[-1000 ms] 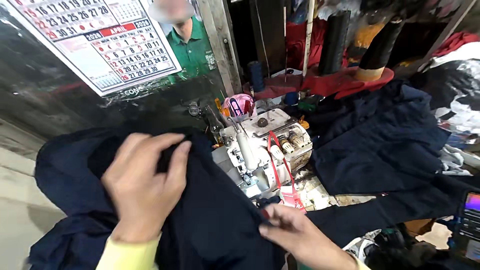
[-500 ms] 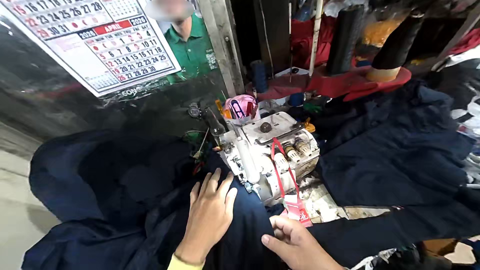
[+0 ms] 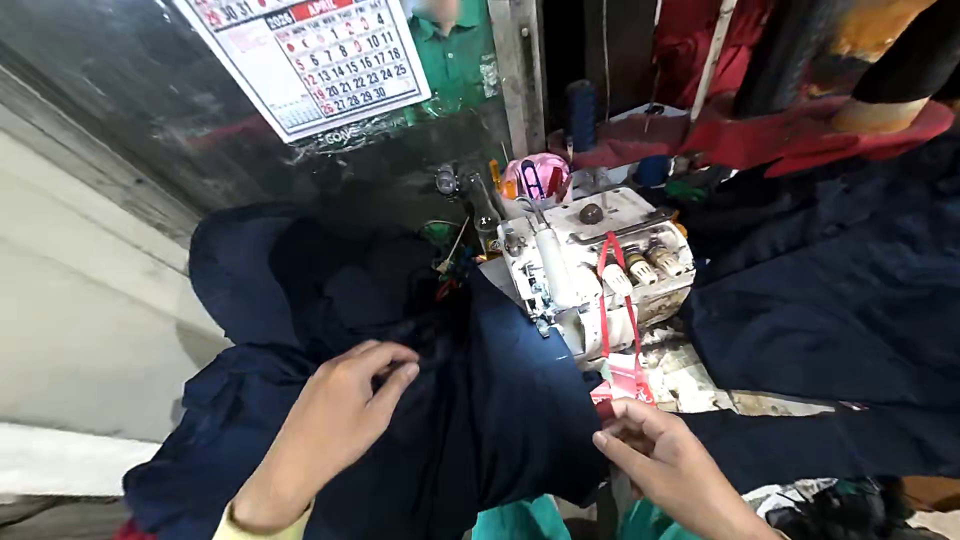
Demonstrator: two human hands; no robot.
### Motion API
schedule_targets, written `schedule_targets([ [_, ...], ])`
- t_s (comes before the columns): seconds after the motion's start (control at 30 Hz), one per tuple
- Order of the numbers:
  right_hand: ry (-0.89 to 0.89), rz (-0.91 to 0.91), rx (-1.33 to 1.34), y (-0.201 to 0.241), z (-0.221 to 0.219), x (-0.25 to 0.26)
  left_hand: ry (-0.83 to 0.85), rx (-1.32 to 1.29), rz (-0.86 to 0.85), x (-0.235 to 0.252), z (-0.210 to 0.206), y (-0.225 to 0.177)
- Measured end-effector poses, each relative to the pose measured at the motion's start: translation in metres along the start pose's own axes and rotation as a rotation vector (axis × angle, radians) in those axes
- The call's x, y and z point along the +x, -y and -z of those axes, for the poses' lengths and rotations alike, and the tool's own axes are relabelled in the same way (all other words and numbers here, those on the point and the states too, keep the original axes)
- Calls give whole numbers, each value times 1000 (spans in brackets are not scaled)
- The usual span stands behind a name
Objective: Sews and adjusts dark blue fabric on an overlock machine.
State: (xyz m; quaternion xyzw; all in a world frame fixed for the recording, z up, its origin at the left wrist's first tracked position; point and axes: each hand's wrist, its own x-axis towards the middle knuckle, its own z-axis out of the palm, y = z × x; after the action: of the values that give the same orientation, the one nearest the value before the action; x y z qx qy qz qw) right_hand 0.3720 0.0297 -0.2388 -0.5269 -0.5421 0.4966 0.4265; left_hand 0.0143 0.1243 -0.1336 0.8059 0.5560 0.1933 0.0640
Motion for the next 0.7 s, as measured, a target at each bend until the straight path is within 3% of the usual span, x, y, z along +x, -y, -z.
schedule_targets([
  [0.17,-36,45,17,-21,3,4,10,-177,34,-45,-22,-1],
  [0.3,-76,53,-44,-19,4,2,-53,-72,96,-66,-70,-18],
  [0.4,-149,94,-157,-22,3,-4,-39,-65,173,-67,-100,-2],
  [0.5,-186,210,-165,-8,-4,-9,-46,-143,156,-67,-91,2],
  [0.57,-101,267,-68,7,-19,-14,-54,-198,149,-68,-78,4],
  [0.7,145,317,7,10,-54,-12,-99,-45,123,-72,-65,4],
])
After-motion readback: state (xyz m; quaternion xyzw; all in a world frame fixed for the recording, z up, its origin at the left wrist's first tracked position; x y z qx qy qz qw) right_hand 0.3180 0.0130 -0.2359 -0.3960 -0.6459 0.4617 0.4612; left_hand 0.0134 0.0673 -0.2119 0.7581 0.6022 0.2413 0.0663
